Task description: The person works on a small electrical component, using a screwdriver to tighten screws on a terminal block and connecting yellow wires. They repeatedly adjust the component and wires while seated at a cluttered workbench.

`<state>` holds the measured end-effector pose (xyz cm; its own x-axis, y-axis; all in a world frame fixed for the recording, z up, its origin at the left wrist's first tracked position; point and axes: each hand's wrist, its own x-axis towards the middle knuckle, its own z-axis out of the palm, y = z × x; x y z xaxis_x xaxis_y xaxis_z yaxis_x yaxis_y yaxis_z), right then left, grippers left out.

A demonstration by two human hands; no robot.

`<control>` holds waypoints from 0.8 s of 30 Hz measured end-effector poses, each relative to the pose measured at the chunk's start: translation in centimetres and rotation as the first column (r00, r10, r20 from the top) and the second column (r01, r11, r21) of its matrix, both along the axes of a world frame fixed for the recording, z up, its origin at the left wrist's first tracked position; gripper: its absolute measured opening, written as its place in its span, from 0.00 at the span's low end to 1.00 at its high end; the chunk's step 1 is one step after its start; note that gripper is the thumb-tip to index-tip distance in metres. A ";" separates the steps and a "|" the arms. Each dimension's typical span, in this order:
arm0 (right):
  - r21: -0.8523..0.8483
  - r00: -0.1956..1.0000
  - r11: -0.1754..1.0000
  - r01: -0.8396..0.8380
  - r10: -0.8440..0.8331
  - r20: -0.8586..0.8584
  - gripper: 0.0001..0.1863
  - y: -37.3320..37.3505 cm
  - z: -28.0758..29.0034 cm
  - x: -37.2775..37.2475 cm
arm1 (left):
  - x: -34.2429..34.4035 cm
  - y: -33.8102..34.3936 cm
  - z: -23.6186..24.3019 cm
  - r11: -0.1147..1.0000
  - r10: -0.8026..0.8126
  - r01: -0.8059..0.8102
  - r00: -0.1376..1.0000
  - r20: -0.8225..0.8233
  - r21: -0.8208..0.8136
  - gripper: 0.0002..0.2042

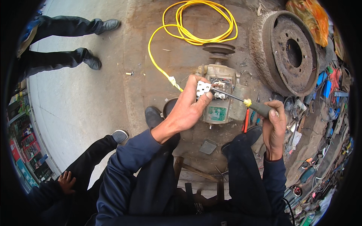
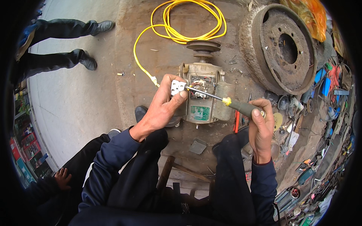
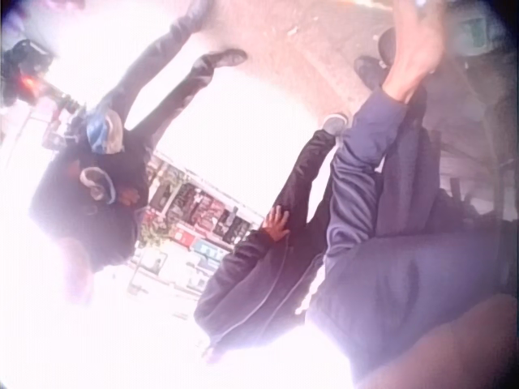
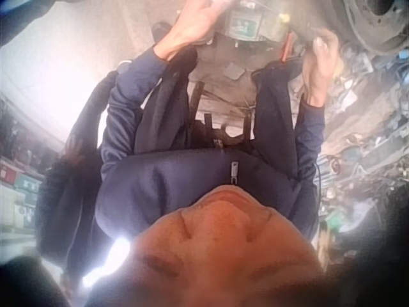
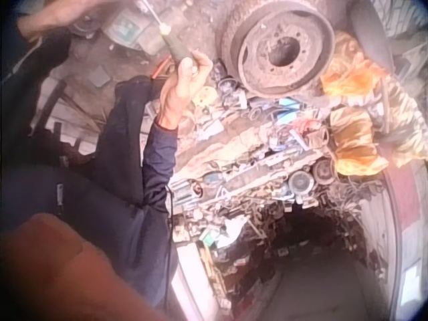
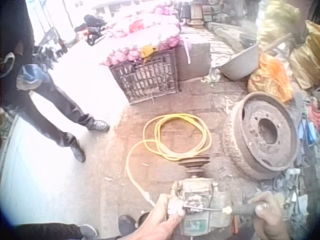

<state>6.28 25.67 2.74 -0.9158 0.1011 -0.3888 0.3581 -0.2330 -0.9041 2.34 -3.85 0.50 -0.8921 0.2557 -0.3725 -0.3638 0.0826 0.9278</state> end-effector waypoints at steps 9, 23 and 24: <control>0.134 0.990 0.982 -0.134 0.128 0.053 0.15 0.7 -0.1 -0.4 | 0.1 0.0 -0.1 0.999 0.008 -0.009 1.000 -0.022 -0.042 0.14; 0.125 0.996 0.988 -0.089 0.092 -0.017 0.22 0.3 0.1 -0.1 | 0.1 -0.4 0.0 1.000 0.019 -0.018 1.000 0.019 -0.006 0.15; 0.109 0.996 0.990 -0.090 0.093 -0.017 0.22 0.3 0.0 -0.1 | 0.2 -0.4 0.0 1.000 0.014 -0.014 1.000 0.024 -0.014 0.15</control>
